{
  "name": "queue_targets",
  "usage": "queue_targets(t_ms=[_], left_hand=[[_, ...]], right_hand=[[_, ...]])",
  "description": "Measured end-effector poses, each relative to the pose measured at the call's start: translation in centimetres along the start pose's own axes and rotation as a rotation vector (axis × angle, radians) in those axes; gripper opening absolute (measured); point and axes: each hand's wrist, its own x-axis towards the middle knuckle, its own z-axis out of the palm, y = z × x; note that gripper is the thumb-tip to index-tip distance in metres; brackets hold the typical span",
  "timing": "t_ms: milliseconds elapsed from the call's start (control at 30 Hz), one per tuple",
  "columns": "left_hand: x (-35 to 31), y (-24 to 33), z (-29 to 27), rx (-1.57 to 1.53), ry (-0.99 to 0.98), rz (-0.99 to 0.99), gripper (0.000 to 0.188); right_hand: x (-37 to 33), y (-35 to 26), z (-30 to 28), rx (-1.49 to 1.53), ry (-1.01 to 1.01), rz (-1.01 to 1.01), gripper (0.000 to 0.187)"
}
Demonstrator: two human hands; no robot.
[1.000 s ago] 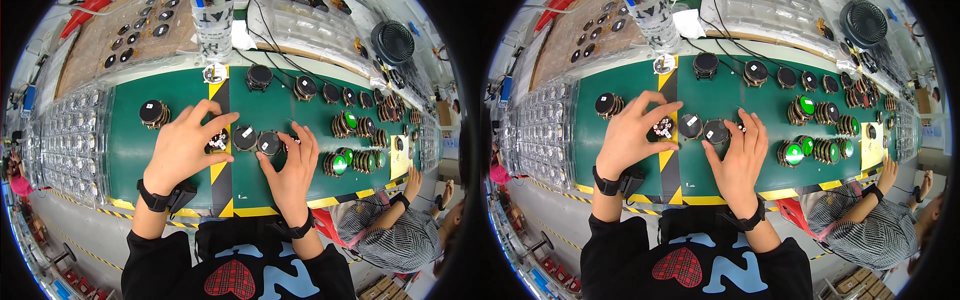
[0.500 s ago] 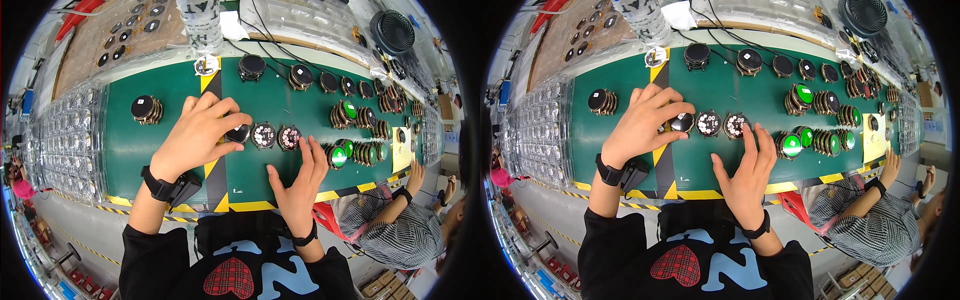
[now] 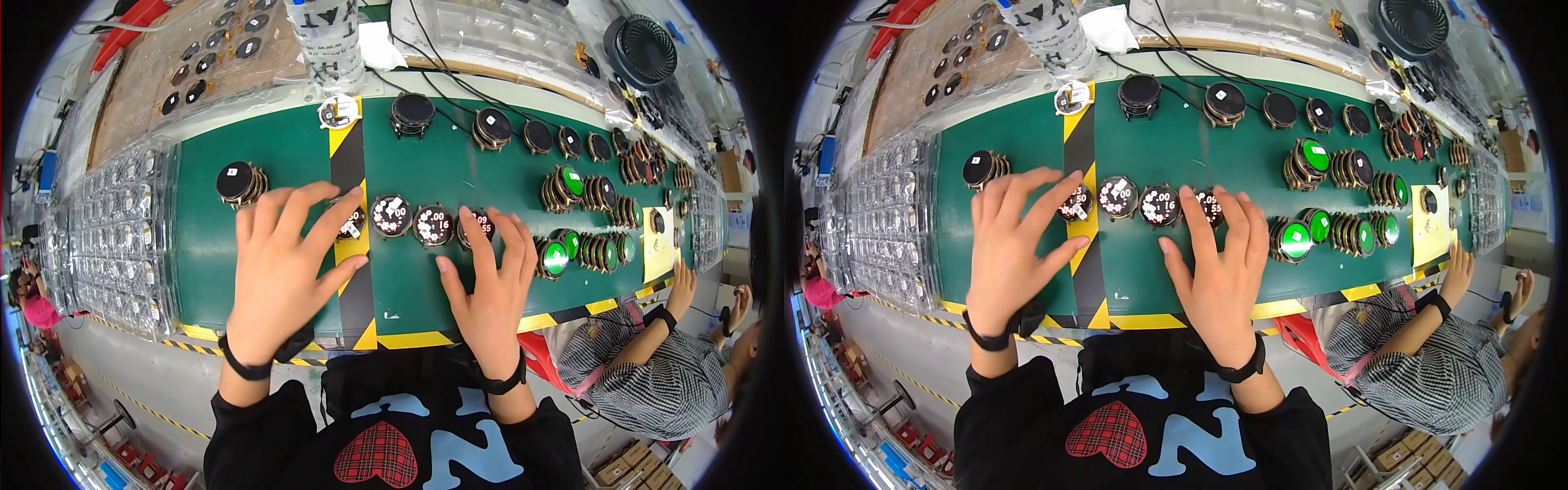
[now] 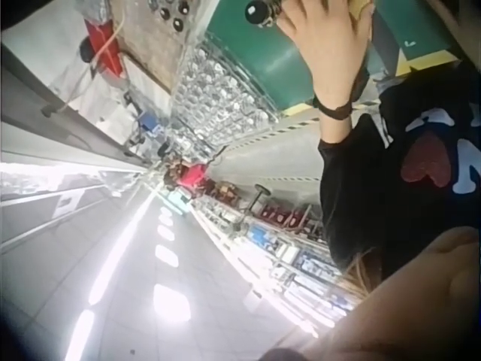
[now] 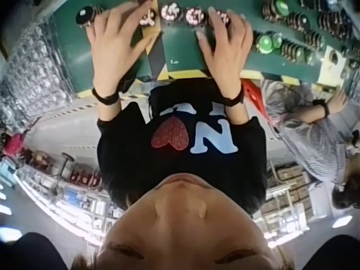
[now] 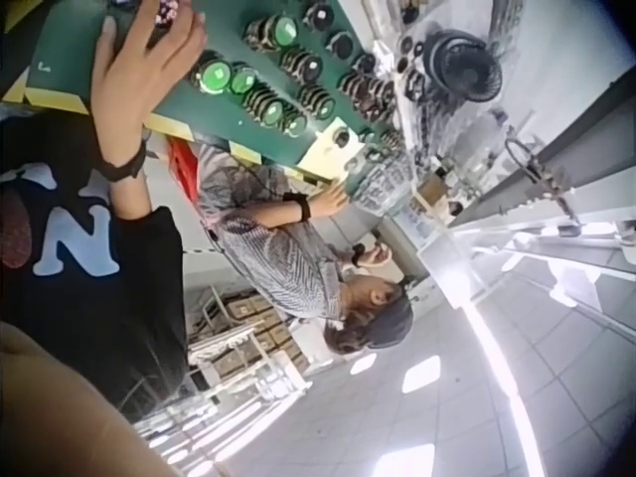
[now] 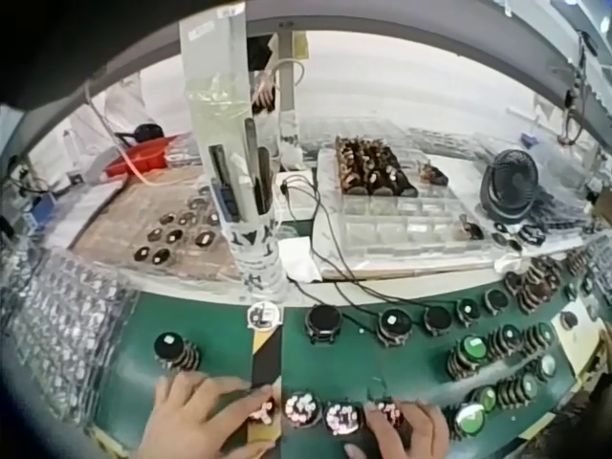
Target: The person moves smartwatches from a stack to the table, taps their screens to cycle through various display modes, and then picks one up to inspect it.
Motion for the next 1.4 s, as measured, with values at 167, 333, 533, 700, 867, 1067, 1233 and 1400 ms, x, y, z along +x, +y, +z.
queue_targets(t_ms=[167,333,533,700,867,1067,1233,1400], left_hand=[[0.0,3.9,1.2,0.203,0.064,-0.151,0.054],[0.0,4.5,2.6,0.174,-0.048,-0.212,0.051],[-2.8,5.3,0.0,0.113,-0.163,-0.187,0.05],[-5.8,5.1,-1.1,-0.143,-0.264,-0.271,0.045],[-6.8,3.9,1.4,-0.332,-0.059,-0.406,0.044],[-7.1,3.6,4.6,-0.211,0.21,-0.358,0.046],[-7.9,3.3,5.8,-0.214,0.268,-0.358,0.044],[-8.4,3.0,6.1,-0.216,0.268,-0.357,0.04]], right_hand=[[0.1,-1.2,0.3,-0.106,-0.007,-0.023,0.054],[0.1,-1.8,0.6,-0.182,-0.053,-0.008,0.051],[-2.7,-2.3,-1.4,-0.186,-0.145,0.002,0.049],[-4.4,-1.2,-3.1,-0.013,-0.191,-0.019,0.056],[-3.2,-0.8,-1.7,0.139,-0.133,0.109,0.064],[-2.3,-0.1,-0.3,0.028,-0.051,0.099,0.067],[-1.7,-1.6,-0.1,-0.098,-0.083,0.061,0.068],[-1.5,-4.0,1.7,-0.112,-0.118,0.051,0.068]])
